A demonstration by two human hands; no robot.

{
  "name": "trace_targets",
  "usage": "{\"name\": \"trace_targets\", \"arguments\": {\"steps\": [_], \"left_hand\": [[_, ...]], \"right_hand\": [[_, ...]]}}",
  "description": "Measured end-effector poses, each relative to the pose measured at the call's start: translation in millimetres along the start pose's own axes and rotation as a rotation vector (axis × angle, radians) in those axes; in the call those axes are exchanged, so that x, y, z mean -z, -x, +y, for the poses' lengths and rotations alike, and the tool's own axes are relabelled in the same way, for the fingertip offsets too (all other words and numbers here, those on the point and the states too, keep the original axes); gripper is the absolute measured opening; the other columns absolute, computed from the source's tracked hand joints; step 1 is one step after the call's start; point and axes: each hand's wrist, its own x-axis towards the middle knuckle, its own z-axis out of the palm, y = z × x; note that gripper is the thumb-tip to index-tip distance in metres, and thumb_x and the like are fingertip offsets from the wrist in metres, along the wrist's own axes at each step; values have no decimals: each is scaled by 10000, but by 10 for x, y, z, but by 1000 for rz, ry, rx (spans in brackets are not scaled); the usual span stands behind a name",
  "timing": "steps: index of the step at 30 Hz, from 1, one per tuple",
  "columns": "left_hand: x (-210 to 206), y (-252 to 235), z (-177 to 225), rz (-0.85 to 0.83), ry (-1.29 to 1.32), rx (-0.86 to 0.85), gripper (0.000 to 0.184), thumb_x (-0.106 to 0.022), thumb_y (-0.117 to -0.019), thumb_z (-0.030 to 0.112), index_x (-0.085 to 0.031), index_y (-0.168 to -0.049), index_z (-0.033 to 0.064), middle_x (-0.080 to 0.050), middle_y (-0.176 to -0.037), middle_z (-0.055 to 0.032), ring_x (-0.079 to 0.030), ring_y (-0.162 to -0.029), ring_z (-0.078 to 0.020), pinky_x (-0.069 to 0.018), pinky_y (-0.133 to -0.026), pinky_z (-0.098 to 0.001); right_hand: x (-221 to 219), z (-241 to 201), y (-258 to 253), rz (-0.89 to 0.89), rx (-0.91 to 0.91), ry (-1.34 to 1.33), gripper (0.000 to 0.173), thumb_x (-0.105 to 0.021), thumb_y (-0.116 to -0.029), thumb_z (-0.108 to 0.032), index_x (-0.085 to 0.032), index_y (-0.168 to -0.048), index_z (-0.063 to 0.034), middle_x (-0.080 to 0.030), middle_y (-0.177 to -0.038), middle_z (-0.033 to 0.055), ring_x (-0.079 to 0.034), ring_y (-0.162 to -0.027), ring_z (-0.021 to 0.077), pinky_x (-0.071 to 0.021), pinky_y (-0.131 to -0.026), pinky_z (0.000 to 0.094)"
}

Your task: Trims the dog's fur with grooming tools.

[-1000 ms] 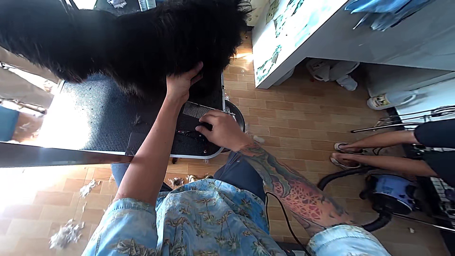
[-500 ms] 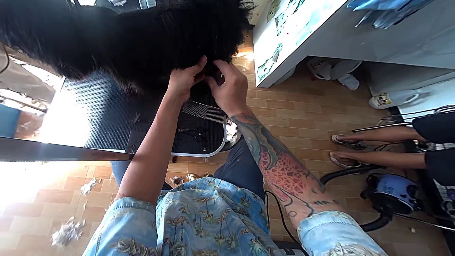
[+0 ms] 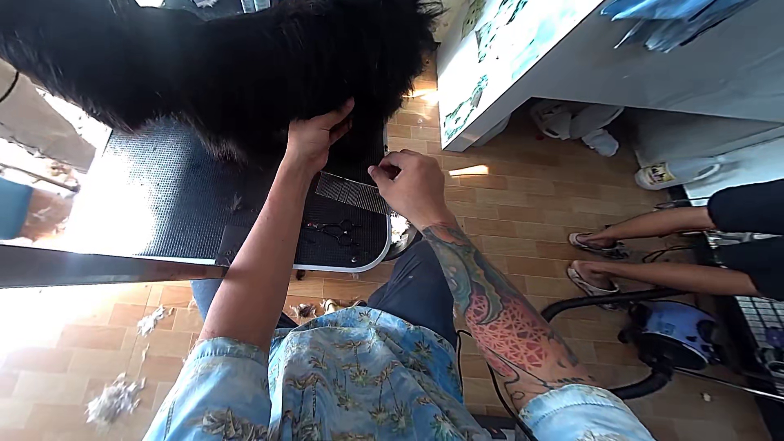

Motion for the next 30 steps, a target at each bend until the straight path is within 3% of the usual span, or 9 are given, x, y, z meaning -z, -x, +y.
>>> {"name": "trace_targets", "arguments": {"steps": [4,8,11,17,19,22,25,27,30], "left_hand": [[-8,76,-57,5,13,-5,386,-786,-848,-21,-595,-1184,-32,-728,-1010,-143,-734,-861,-229,-630,-828,-371],[34,114,-165,0,24,-52,377,-777,-854,-29,-576,-1174,-29,-720,-996,-142,-727,-846,-224,-631,-813,-376],[74,108,-211,11,55,-64,271,-747,-898,5,-615,-1133,-26,-723,-971,-134,-722,-847,-217,-622,-826,-374],[111,45,-19,-7,-17,45,315,-757,-885,20,-620,-1164,-34,-727,-1031,-151,-726,-910,-235,-614,-857,-381],[106,27,62,-20,-89,91,271,-759,-893,53,-657,-1128,-35,-737,-1000,-135,-726,-888,-212,-609,-837,-353],[118,26,104,-20,-102,119,215,-741,-915,80,-693,-1088,-39,-740,-965,-128,-722,-852,-194,-609,-811,-330],[135,49,87,-30,-67,117,197,-728,-927,85,-692,-1083,-30,-740,-944,-117,-719,-834,-184,-607,-798,-320],[126,65,65,-34,-30,111,174,-723,-929,76,-687,-1075,-12,-736,-935,-106,-713,-818,-176,-604,-789,-314],[52,82,-4,-11,34,102,159,-721,-924,61,-687,-1062,-11,-726,-933,-112,-702,-811,-173,-598,-787,-306]], "right_hand": [[131,-104,79,-299,-29,118,286,-804,-878,-387,-755,-952,-115,-692,-960,144,-669,-915,374,-530,-710,620],[-88,-161,227,-363,211,-33,409,-815,-821,-522,-789,-973,-143,-714,-1044,91,-654,-1059,325,-545,-878,589],[-268,-335,350,-545,317,60,446,-812,-830,-487,-773,-1152,-181,-697,-1156,60,-594,-1177,290,-480,-1005,522],[-269,-538,355,-713,180,193,179,-698,-854,-226,-668,-948,-76,-666,-955,113,-668,-958,312,-539,-735,529],[-162,-439,360,-749,129,151,126,-669,-876,-177,-645,-937,-68,-664,-925,131,-673,-921,329,-532,-724,565],[70,24,362,-807,41,-135,48,-639,-900,-132,-641,-918,-87,-639,-810,99,-628,-738,270,-511,-648,526],[375,571,443,-820,-81,-762,6,-618,-900,-82,-619,-905,-80,-665,-737,47,-541,-510,90,-432,-445,248],[479,758,506,-720,-75,-1178,61,-622,-927,-83,-614,-976,-119,-651,-731,54,-600,-567,92,-502,-520,221],[453,652,451,-570,32,-1397,350,-611,-949,-96,-498,-1265,-195,-666,-798,52,-695,-723,191,-616,-748,375]]}}
